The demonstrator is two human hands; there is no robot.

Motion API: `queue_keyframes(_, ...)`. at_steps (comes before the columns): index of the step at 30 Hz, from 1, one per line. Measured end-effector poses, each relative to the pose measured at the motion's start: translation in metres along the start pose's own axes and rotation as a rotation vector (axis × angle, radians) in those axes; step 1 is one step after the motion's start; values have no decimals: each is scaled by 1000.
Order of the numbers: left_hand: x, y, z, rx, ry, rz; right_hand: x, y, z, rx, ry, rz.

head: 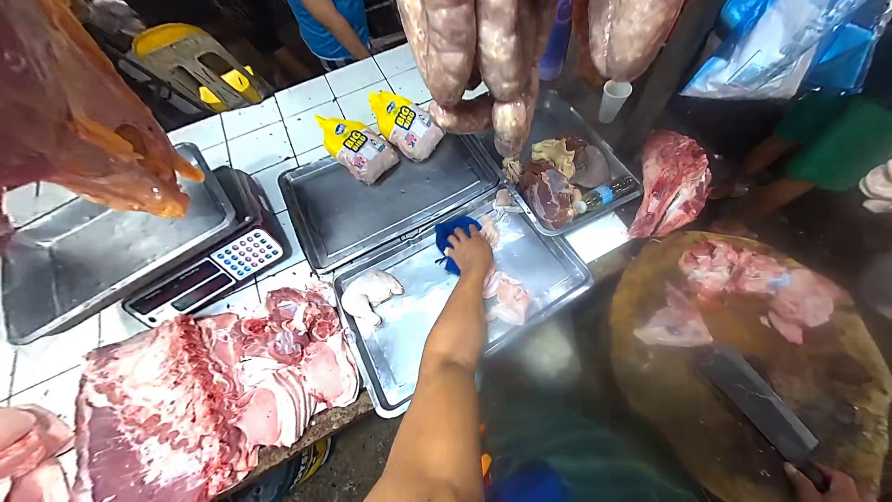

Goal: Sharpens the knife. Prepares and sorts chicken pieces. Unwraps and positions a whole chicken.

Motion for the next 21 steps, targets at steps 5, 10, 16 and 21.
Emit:
queue_keyframes(5, -44, 34, 22, -37, -13, -61, -6, -3, 5, -52, -21, 46)
queue_keyframes(10, -73, -29, 41, 201, -365, 73, -17, -9, 4, -55, -64, 74)
queue_keyframes(16, -75, 35, 36, -216, -268, -190, -13, -5, 2, -76, -42, 117)
queue_keyframes(21, -24, -13, 39, -43, -85, 38, -13, -5, 1, -63, -51, 102)
Point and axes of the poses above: each hand's wrist, its own z-axis towards the middle knuckle, its own y-axis out of the back of the hand, x = y × z, the point moved 8 cm from there along z, towards the middle knuckle, and after that the axes turned 8 degrees about -y, right-handed, at the moved point
